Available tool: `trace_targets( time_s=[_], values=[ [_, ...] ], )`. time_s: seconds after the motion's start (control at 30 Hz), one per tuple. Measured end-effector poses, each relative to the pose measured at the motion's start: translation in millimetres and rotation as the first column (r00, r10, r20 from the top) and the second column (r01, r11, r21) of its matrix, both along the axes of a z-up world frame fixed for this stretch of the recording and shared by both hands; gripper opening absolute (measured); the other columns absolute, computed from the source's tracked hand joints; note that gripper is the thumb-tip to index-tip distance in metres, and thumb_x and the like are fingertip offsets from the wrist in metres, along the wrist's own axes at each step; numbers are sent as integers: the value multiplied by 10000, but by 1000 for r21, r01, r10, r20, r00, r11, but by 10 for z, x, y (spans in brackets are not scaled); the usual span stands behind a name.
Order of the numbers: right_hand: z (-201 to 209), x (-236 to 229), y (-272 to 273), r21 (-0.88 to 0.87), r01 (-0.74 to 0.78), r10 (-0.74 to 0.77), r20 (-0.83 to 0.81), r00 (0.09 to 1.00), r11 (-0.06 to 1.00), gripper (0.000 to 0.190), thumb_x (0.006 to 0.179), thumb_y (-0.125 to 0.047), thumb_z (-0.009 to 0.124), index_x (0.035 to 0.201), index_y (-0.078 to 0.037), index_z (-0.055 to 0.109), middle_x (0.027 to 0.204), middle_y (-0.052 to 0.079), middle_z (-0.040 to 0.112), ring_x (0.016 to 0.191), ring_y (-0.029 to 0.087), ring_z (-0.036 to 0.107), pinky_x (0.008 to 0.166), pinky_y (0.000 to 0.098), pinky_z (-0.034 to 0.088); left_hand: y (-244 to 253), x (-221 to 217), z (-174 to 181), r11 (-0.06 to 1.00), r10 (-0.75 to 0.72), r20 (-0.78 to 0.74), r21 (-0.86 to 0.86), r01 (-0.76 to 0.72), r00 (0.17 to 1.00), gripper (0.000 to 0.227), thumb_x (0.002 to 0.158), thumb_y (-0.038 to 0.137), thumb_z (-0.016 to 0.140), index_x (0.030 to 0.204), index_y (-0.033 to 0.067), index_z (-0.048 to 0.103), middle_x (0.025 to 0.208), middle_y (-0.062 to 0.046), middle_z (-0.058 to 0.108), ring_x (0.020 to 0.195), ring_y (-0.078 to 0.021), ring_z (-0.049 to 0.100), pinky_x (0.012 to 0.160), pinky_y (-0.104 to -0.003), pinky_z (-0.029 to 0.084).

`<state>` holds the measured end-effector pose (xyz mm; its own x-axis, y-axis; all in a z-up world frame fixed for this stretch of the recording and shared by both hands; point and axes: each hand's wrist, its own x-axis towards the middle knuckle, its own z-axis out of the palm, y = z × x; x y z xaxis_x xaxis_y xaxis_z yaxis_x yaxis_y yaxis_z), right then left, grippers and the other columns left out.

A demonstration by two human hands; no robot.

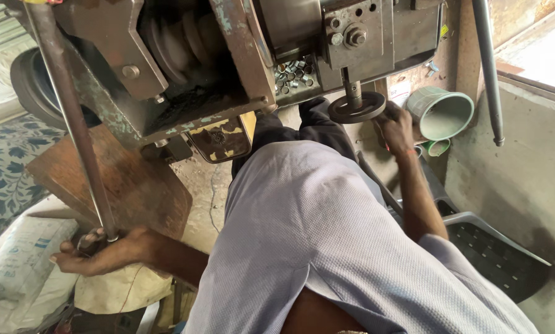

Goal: The person operates a manual metal press in a workshop. They repeatedly pull a lever to activate the press, which forms small metal pieces that accumulate in a tray. The person occasionally uses a red-handled tool to adjust or clear the press mechanism.

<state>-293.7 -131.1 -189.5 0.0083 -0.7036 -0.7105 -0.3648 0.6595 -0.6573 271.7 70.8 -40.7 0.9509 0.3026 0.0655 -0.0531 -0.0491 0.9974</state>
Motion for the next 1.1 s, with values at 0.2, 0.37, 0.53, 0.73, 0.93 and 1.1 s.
trace_targets(
  time_s=[0.2, 0.37, 0.53, 0.73, 0.93, 1.1],
  values=[
    [-724, 504, 395, -352, -420, 366, -213, 906, 836, 175, 1028, -129, 632, 1109, 5, 711, 984, 148, 730, 894, 243, 665, 822, 357, 531, -27, -4, 21, 1000, 12, -10, -3, -12, 1000, 364, 945, 435, 606, 965, 73, 647, 789, 36, 529, 602, -59, 470, 525, -232, 340],
    [97, 558, 480, -58, -43, 49, 101, 994, 997, 322, 918, -280, 741, 1034, 20, 729, 867, 55, 714, 740, 130, 603, 668, 315, 482, -52, 6, 20, 999, -43, 38, -2, 43, 998, 356, 918, 433, 593, 953, 80, 630, 835, 33, 562, 691, -65, 544, 632, -249, 447],
    [111, 726, 460, -193, 303, -316, -41, 948, 933, 532, 1044, -488, 599, 794, -23, 663, 683, 15, 580, 604, 95, 460, 567, 272, 347, -4, 16, -10, 999, -32, 35, -27, 33, 999, 339, 938, 400, 627, 941, 61, 633, 803, 12, 516, 650, -101, 471, 597, -273, 369],
    [-156, 727, 466, -261, 495, -528, -76, 846, 829, 651, 1071, -587, 478, 734, -39, 580, 643, 7, 566, 544, 84, 506, 490, 256, 388, 4, 16, -19, 999, -33, 49, 6, 33, 998, 342, 950, 395, 630, 929, 53, 633, 803, 9, 503, 650, -98, 461, 592, -270, 363],
    [-24, 770, 357, -284, 503, -542, -77, 837, 816, 711, 1042, -637, 415, 793, -31, 691, 636, 13, 613, 515, 79, 497, 463, 256, 362, 14, -3, -8, 998, -32, 61, 53, 29, 998, 368, 939, 414, 598, 946, 51, 656, 813, 9, 534, 651, -86, 498, 589, -250, 396],
    [-62, 648, 322, -320, 463, -529, -161, 833, 827, 744, 1049, -679, 401, 704, -43, 574, 604, -2, 546, 511, 78, 486, 455, 268, 368, 1, 35, -6, 999, 23, 8, -43, -22, 1000, 330, 922, 390, 632, 947, 61, 645, 810, 15, 506, 652, -83, 492, 586, -248, 388]
  ],
)
